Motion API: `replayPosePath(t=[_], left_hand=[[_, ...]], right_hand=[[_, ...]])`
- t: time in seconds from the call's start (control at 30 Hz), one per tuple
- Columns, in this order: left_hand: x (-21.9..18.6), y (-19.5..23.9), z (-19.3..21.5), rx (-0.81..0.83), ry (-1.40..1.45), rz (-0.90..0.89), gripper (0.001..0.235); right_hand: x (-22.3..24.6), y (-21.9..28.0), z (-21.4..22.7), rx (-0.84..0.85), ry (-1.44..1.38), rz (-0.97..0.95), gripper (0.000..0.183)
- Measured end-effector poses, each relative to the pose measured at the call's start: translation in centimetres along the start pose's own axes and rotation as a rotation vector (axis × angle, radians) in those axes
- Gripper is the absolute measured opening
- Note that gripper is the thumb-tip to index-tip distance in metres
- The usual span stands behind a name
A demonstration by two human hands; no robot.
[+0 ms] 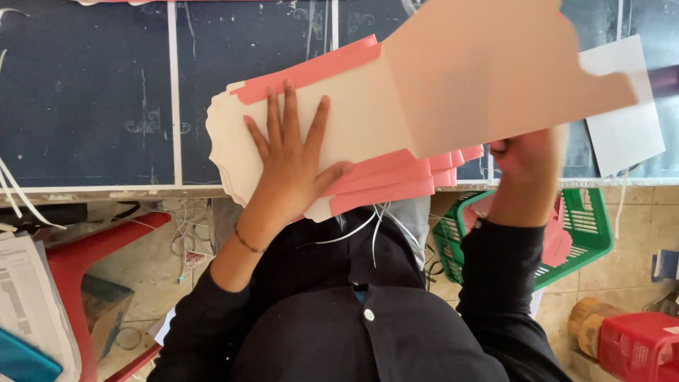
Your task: The person is folding pre-cut paper sheets into folders and stacking them into a green plastic basket in a print shop finishing area.
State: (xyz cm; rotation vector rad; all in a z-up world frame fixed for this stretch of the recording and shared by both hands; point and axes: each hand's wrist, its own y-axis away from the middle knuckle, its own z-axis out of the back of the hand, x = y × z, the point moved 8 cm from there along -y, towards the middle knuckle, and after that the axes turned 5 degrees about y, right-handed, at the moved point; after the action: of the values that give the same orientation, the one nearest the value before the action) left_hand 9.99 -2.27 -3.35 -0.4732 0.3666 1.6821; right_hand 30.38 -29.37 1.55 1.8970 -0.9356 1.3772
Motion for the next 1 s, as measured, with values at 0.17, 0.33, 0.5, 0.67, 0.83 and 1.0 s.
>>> replayPosePath(t=[0.17,0.33,0.5,0.67,0.83,1.0], left_hand=[[-0.3,-0.6,0.7,-0.020,0.061,0.009,0.094],[2.2,-0.5,5.0,-0.166,0.524,-0.017,0.053],[5.0,0.6,7.8,-0.238,0.684,0.183,0.062],[4.5,1.0,7.1,-0.338,0.580,0.015,0.033],[4.5,1.2,6.4,-0.347,0.543,0.044,0.028],[4.4,1.2,5.9,-0.358,0.491,0.059,0.029]], right_hand=[[2.2,0.2,-13.5,-0.122,1.159,0.297,0.031],[0.0,0.8,-16.2,-0.148,1.497,0.409,0.031],[-1.1,1.5,-17.5,-0.147,1.617,0.547,0.030],[-2.3,1.6,-17.4,-0.214,1.783,0.625,0.027],[-3.5,1.7,-17.0,-0.227,1.831,0.602,0.030],[-4.3,1.6,-16.8,-0.287,1.928,0.610,0.028]])
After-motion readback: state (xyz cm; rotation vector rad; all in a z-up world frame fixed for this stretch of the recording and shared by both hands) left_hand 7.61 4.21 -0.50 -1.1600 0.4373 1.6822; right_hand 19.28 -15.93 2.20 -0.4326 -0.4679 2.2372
